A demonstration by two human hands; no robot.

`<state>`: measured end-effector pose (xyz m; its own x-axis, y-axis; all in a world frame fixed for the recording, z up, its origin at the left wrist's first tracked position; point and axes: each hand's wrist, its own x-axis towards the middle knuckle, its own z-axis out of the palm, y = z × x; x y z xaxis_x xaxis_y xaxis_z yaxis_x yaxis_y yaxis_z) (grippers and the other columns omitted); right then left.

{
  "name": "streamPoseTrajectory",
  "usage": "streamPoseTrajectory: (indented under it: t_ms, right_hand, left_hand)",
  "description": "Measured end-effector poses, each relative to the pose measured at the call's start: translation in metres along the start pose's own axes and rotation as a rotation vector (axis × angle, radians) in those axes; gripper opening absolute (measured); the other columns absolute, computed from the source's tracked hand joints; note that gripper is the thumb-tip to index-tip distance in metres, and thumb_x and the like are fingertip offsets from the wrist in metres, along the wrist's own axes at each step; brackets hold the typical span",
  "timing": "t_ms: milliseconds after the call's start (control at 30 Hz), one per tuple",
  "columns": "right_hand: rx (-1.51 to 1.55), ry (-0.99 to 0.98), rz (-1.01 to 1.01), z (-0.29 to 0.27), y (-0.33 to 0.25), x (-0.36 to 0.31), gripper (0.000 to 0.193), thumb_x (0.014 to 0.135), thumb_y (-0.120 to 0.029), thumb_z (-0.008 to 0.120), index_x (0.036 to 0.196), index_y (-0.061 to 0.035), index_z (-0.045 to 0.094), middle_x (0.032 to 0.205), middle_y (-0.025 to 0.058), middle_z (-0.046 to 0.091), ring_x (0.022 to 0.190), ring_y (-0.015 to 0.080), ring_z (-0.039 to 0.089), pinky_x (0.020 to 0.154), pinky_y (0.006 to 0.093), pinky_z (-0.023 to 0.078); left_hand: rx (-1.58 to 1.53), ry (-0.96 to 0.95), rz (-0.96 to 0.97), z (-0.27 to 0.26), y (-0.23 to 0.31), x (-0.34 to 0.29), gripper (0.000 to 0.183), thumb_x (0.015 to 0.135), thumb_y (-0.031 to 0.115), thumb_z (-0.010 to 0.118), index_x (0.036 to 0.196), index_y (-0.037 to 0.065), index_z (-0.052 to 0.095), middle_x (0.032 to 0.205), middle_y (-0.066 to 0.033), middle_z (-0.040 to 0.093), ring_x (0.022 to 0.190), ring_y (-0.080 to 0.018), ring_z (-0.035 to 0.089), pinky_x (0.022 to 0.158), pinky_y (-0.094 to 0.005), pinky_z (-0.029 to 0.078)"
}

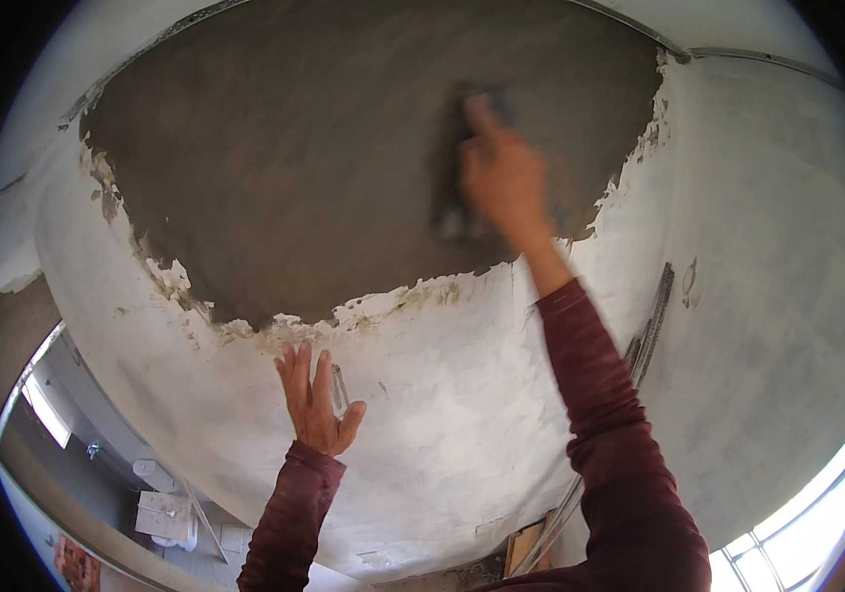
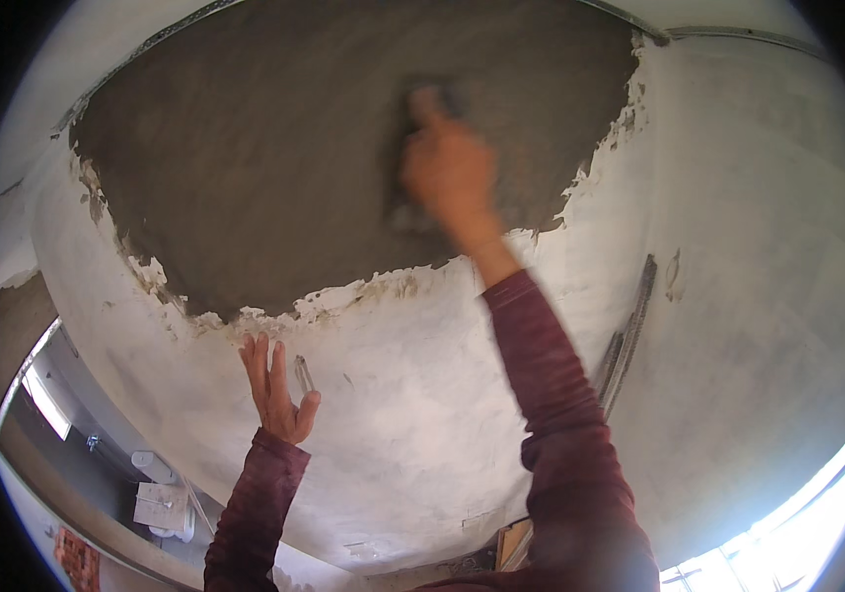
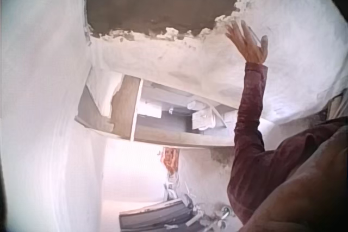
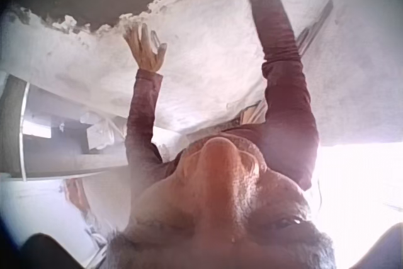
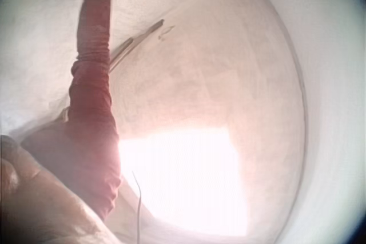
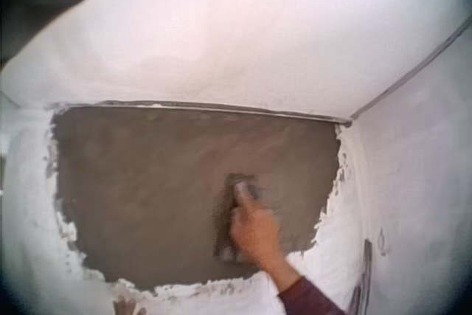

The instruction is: The person applies plaster to a curved ceiling using a trowel, smoothing the surface with repetitive strokes. They periodically scoop more plaster from a bucket on a wooden scaffold and continue spreading it across the ceiling area.

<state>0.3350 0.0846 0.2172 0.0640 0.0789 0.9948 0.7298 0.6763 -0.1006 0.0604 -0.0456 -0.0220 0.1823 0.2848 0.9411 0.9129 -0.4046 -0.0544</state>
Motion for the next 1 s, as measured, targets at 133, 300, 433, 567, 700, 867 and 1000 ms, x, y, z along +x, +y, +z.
streamPoseTrajectory:
  t_ms: [133, 300, 433, 567, 700, 867, 1000]
  right_hand:
    - [-0.011, -0.542, -0.404, 0.043, -0.106, -0.13, 0.052, 0.084, -0.02, 0.063, 0.135, -0.0189, 0.057, 0.098, 0.0177, 0.061, 0.082, 0.0303, 0.067, 0.062, 0.0395, 0.056]
    - [0.245, -0.512, -0.386, 0.002, -0.086, -0.195, 0.066, 0.081, -0.015, 0.066, 0.145, -0.0208, 0.049, 0.094, 0.0137, 0.059, 0.08, 0.0275, 0.066, 0.061, 0.0403, 0.056]
    - [0.245, -0.158, -0.019, 0.0, -0.079, -0.113, 0.067, 0.084, -0.014, 0.067, 0.146, -0.0085, 0.044, 0.096, 0.0141, 0.061, 0.079, 0.0318, 0.066, 0.059, 0.044, 0.054]
    - [0.16, -0.164, 0.015, 0.016, -0.063, -0.099, 0.061, 0.086, -0.016, 0.065, 0.143, -0.0055, 0.047, 0.1, 0.0161, 0.061, 0.085, 0.0341, 0.066, 0.065, 0.0439, 0.054]
    - [0.399, -0.314, 0.08, -0.005, -0.074, -0.116, 0.057, 0.089, -0.016, 0.059, 0.142, -0.002, 0.047, 0.106, 0.0187, 0.059, 0.096, 0.0354, 0.064, 0.075, 0.0448, 0.054]
    - [0.782, -0.249, 0.036, -0.001, -0.022, -0.174, 0.055, 0.093, -0.012, 0.054, 0.146, 0.0002, 0.042, 0.123, 0.0205, 0.058, 0.108, 0.0353, 0.061, 0.082, 0.0411, 0.053]
    - [0.863, -0.435, 0.309, -0.048, -0.023, -0.276, 0.058, 0.092, -0.004, 0.056, 0.148, -0.0014, 0.041, 0.121, 0.0199, 0.062, 0.109, 0.0301, 0.062, 0.082, 0.0362, 0.052]
  left_hand:
    - [-0.122, 0.199, 0.037, -0.006, 0.028, 0.033, 0.079, 0.094, 0.055, 0.052, 0.143, -0.006, 0.04, 0.14, -0.0232, 0.042, 0.133, -0.0428, 0.038, 0.111, -0.0577, 0.028]
    - [-0.407, 0.392, -0.163, -0.023, 0.062, 0.03, 0.068, 0.09, 0.039, 0.062, 0.137, -0.007, 0.045, 0.112, -0.018, 0.05, 0.097, -0.0269, 0.049, 0.087, -0.0403, 0.042]
    - [-0.445, 0.187, -0.146, -0.039, 0.071, 0.055, 0.057, 0.087, 0.016, 0.061, 0.137, -0.006, 0.045, 0.101, -0.0105, 0.048, 0.086, -0.0189, 0.048, 0.081, -0.0332, 0.042]
    - [-0.626, 0.19, -0.247, 0.008, 0.09, 0.114, 0.056, 0.095, 0.024, 0.052, 0.144, -0.002, 0.042, 0.119, -0.0141, 0.048, 0.105, -0.0224, 0.049, 0.091, -0.0362, 0.043]
    - [-0.622, 0.216, -0.331, 0.044, 0.082, 0.123, 0.062, 0.099, 0.039, 0.045, 0.147, 0.0, 0.038, 0.13, -0.018, 0.045, 0.119, -0.0286, 0.047, 0.097, -0.0399, 0.043]
    - [-0.109, 0.221, -0.344, 0.076, 0.1, 0.128, 0.062, 0.099, 0.037, 0.049, 0.149, 0.002, 0.037, 0.127, -0.0193, 0.046, 0.115, -0.0337, 0.049, 0.096, -0.0417, 0.044]
    - [0.147, 0.274, -0.336, 0.067, 0.076, 0.129, 0.061, 0.098, 0.028, 0.055, 0.149, 0.002, 0.036, 0.126, -0.0208, 0.049, 0.11, -0.0367, 0.053, 0.095, -0.0424, 0.045]
